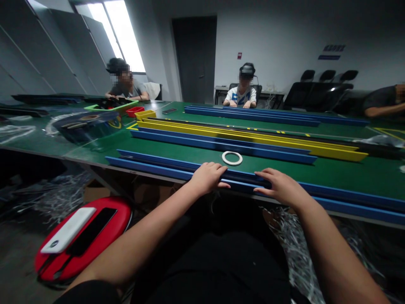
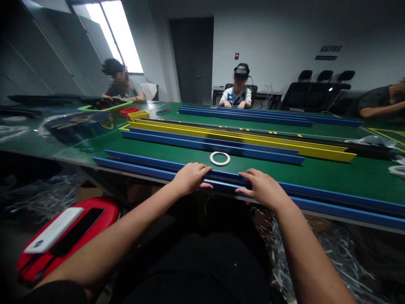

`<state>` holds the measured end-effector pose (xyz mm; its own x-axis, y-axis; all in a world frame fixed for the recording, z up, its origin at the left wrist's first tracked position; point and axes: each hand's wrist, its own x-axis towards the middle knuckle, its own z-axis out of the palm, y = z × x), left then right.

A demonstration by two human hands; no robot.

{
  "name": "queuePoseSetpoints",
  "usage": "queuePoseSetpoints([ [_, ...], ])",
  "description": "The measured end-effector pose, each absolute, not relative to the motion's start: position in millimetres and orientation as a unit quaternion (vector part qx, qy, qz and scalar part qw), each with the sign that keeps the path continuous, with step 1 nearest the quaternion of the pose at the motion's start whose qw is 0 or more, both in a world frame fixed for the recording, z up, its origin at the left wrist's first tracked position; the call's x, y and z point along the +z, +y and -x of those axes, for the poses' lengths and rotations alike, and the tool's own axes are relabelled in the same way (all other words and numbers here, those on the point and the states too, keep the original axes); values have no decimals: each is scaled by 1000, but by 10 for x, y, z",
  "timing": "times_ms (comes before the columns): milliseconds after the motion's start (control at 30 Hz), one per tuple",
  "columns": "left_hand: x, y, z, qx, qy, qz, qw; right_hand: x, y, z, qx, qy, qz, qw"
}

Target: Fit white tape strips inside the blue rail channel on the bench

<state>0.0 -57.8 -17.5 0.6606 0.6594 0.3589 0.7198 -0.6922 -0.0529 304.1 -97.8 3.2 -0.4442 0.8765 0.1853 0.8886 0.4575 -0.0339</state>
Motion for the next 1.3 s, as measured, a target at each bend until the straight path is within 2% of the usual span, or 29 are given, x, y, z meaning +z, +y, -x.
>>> queuePoseSetpoints([
  [167, -80, -571, 299, -163, -368, 913, 62, 25, -1037, -2351, -84, -811, 577, 55],
  [400, -91, -289, 1578, -111, -489, 865, 39, -74, -890, -1152, -77, -815, 557, 141],
  [567, -175, -226, 1809, -119, -534, 834, 66, -180, -830, -861, -101, -784, 591, 161],
  [833, -180, -333, 1471, -145, -548, 821, 72, -196, -880, -1149, -128, -791, 581, 141],
  [1100, -220, -560, 423, -174, -529, 823, 111, -149, -1063, -2161, -152, -790, 589, 78],
  [1300, -245, -660, -221, -219, -507, 830, 77, -132, -1180, -2816, -152, -786, 595, 68],
])
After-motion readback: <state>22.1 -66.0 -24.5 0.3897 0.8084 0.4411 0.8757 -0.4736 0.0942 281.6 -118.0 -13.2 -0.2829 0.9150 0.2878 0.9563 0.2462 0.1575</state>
